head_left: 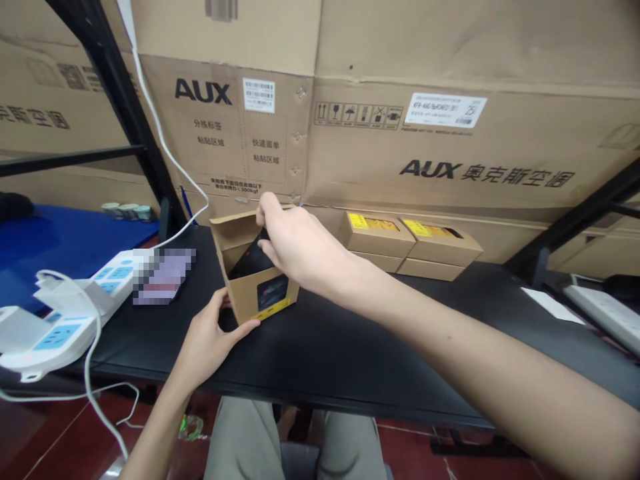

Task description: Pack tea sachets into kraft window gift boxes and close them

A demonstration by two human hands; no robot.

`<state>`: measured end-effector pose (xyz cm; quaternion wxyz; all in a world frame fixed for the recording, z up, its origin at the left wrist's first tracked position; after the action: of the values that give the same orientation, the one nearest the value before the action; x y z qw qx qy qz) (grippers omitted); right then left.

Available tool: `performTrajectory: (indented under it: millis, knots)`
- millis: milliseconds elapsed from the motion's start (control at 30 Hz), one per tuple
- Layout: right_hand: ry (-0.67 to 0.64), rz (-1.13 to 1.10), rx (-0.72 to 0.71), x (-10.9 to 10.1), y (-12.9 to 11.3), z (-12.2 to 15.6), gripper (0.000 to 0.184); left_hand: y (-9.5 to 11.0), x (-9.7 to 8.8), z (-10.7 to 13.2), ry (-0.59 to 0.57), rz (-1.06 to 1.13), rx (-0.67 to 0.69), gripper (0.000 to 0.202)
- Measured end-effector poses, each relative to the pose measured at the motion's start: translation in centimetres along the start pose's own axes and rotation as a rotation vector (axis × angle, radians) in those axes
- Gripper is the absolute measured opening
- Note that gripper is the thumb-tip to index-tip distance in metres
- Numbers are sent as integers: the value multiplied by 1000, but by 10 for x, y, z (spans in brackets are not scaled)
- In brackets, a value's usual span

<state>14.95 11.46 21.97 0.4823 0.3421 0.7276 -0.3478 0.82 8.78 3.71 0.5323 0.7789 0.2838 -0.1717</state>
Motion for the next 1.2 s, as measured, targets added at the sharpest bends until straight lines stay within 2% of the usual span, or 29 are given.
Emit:
performTrajectory:
  millis: [133, 267, 433, 600, 667, 733, 800, 867, 900, 967, 1000, 1067, 1133, 1200]
  knots:
    - [-107, 179, 32, 11, -3, -5, 19, 0, 1, 0, -5, 5, -10, 59]
    - [-142, 209, 11, 16, -4, -11, 26, -3, 1, 1, -4, -1, -5, 58]
    - [-290, 243, 20, 30, 0, -12, 37, -4, 2, 1, -5, 21, 10, 59]
    - [-365, 308, -126, 36, -13, -3, 32, -2, 0, 1, 4, 19, 11, 57]
    - [-259, 207, -143, 25, -14, -5, 35, -1, -1, 1, 10, 13, 12, 56]
    - [-5, 68, -122, 1, -4, -9, 39, -2, -1, 1, 11, 5, 14, 56]
    - [303, -64, -49, -21, 24, -5, 36, -2, -1, 0, 10, -1, 13, 56]
    - [484, -168, 66, -20, 64, 2, 34, -3, -1, 0, 11, -3, 8, 57]
    - [468, -199, 120, -6, 84, 1, 32, -3, -1, -1, 11, -3, 5, 58]
    - [266, -190, 214, 43, 117, -4, 29, -3, 0, -2, 6, -13, 1, 60]
    - [141, -166, 217, 70, 126, -6, 30, -3, 0, -3, 0, -26, 2, 61]
    - [10, -152, 186, 112, 137, -4, 32, -1, 2, -6, -13, -59, 17, 61]
    - [-53, -143, 155, 139, 141, 0, 38, 1, 4, -9, -27, -94, 47, 62]
    - [-86, -128, 156, 154, 144, 6, 43, 3, 6, -12, -34, -120, 70, 64]
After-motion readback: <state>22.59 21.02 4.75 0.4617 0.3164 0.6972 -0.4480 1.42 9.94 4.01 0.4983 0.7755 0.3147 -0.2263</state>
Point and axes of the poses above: each hand's wrist, its own z-axis away from the middle knuckle, its own x-axis out of the palm, y = z × x, the point moved 10 cm from there along -z, towards the middle knuckle, and after that the axes turned 11 degrees about x, right-handed, at the moved point
